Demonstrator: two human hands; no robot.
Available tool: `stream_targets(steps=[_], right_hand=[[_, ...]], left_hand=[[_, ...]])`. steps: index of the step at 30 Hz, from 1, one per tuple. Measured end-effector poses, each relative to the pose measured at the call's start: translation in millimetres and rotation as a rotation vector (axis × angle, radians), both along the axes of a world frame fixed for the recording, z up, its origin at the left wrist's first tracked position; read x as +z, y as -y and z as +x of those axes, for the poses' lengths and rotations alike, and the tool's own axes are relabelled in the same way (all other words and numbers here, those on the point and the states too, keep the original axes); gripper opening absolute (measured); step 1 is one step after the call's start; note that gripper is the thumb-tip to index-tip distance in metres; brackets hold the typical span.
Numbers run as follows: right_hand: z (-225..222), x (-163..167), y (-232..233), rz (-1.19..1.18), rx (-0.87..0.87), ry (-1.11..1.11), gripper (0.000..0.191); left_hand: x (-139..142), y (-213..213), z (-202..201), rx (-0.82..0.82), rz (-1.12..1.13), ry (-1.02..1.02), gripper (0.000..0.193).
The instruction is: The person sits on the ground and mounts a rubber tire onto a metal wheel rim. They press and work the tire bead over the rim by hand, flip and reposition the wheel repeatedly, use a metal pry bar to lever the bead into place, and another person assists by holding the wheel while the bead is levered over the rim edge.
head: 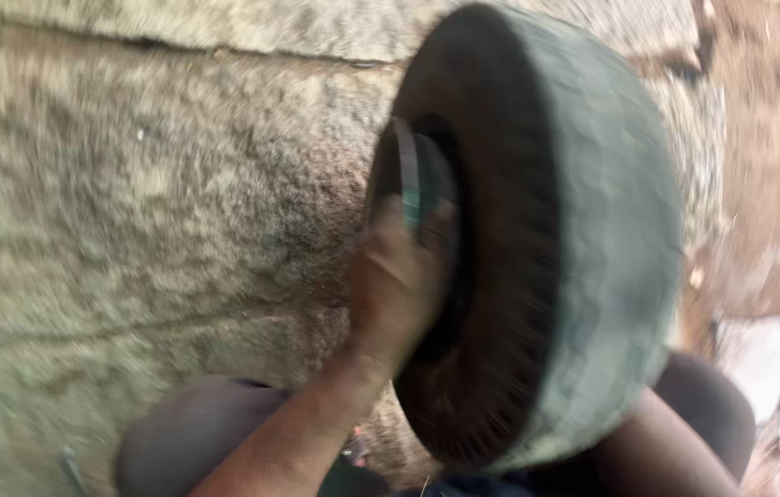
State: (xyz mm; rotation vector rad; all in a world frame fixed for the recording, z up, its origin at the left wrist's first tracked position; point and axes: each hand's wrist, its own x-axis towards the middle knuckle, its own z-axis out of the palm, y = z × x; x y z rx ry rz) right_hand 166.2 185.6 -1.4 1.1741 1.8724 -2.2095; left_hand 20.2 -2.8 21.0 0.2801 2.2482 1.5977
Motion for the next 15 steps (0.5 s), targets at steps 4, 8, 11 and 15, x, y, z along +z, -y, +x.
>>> stream_targets(steps=[4,8,11,15], right_hand=[[1,-39,-38,0.016,0.010,0.027,0.038],[-23,-63,-49,0.011,0.042,0.018,0.038],[-53,-48,-50,0.042,0.085,-0.022,0.038],[-60,-24,-49,0.060,0.123,-0.066,0.037]], left_hand=[[-4,4,10,-0.140,0.110,-0.058,0.028],[6,24,0,-0.050,0.184,-0.164,0.026],[8,22,-9,0.005,0.138,-0.398,0.028],[-11,9,-9,0.070,-0.127,-0.320,0.048]])
